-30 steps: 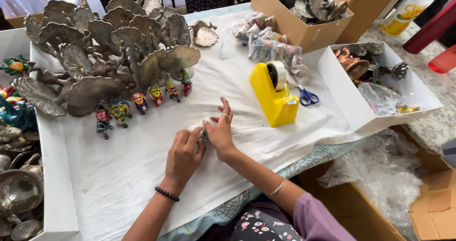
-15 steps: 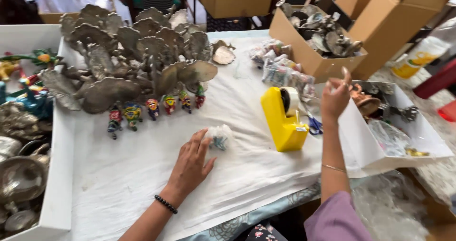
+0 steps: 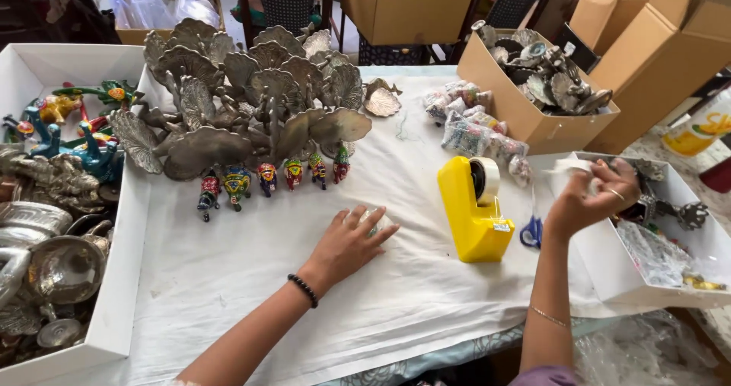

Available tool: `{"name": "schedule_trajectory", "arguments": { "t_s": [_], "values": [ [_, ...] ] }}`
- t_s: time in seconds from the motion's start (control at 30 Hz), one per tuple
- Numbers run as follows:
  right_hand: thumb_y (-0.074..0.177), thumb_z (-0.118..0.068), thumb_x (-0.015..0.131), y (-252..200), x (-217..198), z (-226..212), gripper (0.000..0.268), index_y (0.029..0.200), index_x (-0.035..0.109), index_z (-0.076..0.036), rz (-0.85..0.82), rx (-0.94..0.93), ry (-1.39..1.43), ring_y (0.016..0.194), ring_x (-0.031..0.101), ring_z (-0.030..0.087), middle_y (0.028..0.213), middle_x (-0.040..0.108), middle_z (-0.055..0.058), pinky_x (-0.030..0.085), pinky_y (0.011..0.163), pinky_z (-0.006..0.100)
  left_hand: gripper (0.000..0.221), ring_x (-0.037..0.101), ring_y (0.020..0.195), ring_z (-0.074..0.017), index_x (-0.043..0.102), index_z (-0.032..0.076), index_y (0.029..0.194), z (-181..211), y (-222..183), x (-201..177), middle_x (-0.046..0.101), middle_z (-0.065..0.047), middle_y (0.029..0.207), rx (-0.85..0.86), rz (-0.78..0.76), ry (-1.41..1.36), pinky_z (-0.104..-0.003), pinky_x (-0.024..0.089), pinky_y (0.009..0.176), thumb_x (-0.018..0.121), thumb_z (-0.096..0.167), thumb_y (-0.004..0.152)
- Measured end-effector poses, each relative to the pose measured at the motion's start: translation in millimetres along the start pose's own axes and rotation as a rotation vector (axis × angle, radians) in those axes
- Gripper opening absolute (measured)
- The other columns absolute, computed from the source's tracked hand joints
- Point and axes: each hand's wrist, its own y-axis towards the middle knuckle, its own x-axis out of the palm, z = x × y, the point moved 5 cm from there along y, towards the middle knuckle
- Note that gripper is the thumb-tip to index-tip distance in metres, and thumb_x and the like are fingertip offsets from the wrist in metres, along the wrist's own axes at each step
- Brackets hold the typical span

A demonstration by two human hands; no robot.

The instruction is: Wrapping small metal and painted figurines in bubble wrap and securing them with tape.

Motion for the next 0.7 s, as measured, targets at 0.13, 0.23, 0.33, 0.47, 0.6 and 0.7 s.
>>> {"name": "schedule_trajectory", "arguments": {
  "t_s": [0.13,0.23,0.33,0.47,0.6,0.7],
  "values": [
    [0.097,0.003,0.06,1,2,-75,0.048,0.143,0.046,-0.002,0.055,-0.049,0.221,0.105,0.058,0.019,0.116,0.064,0.008,0.044,0.104,0.037,0.042,0.06,0.122,-0.0294,0.054,0.017,0.144,-21,-3,19,0.057,-0.011,0.145,-0.161,0.086,-0.174,-0.042,0.054,0.099,0.058,0.038,0.107],
    [0.105,0.0,0.061,-24,19,-146,0.05,0.149,0.038,-0.005,-0.014,-0.202,0.493,0.116,0.062,0.022,0.122,0.058,0.012,0.047,0.114,0.038,0.04,0.068,0.117,-0.0272,0.059,0.011,0.139,-50,-22,-6,0.068,-0.011,0.132,-0.508,0.369,-0.803,-0.039,0.057,0.1,0.048,0.039,0.112],
    [0.105,0.0,0.069,-82,57,-190,0.026,0.124,0.051,-0.005,-0.407,-0.189,0.651,0.118,0.063,0.025,0.114,0.061,0.012,0.05,0.113,0.039,0.053,0.068,0.109,-0.0207,0.052,0.014,0.14,-52,-41,-1,0.068,-0.007,0.123,-0.95,0.267,-1.902,-0.039,0.061,0.095,0.037,0.049,0.103],
    [0.082,-0.01,0.074,-192,84,-272,0.032,0.112,0.065,-0.015,-0.91,-0.708,0.61,0.12,0.062,0.027,0.116,0.067,0.007,0.044,0.102,0.047,0.059,0.069,0.09,-0.0159,0.059,0.006,0.127,-59,-68,33,0.071,-0.007,0.106,-0.839,0.419,-2.44,-0.031,0.058,0.075,0.035,0.057,0.109],
    [0.095,-0.024,0.068,-236,98,-299,0.04,0.134,0.063,-0.017,-1.088,-0.814,0.491,0.145,0.045,0.024,0.141,0.063,0.004,0.026,0.11,0.054,0.057,0.061,0.075,-0.007,0.059,0.016,0.12,-65,-75,38,0.064,0.003,0.094,-0.915,0.46,-2.526,-0.024,0.05,0.058,0.035,0.065,0.105],
    [0.094,-0.024,0.062,-234,97,-295,0.042,0.136,0.063,-0.02,-1.045,-0.822,0.443,0.144,0.043,0.026,0.142,0.062,0.003,0.028,0.107,0.051,0.059,0.058,0.071,-0.0083,0.053,0.024,0.123,-53,-72,30,0.06,0.005,0.091,-1.105,0.273,-2.184,-0.028,0.053,0.063,0.03,0.071,0.097]
  ]
}}
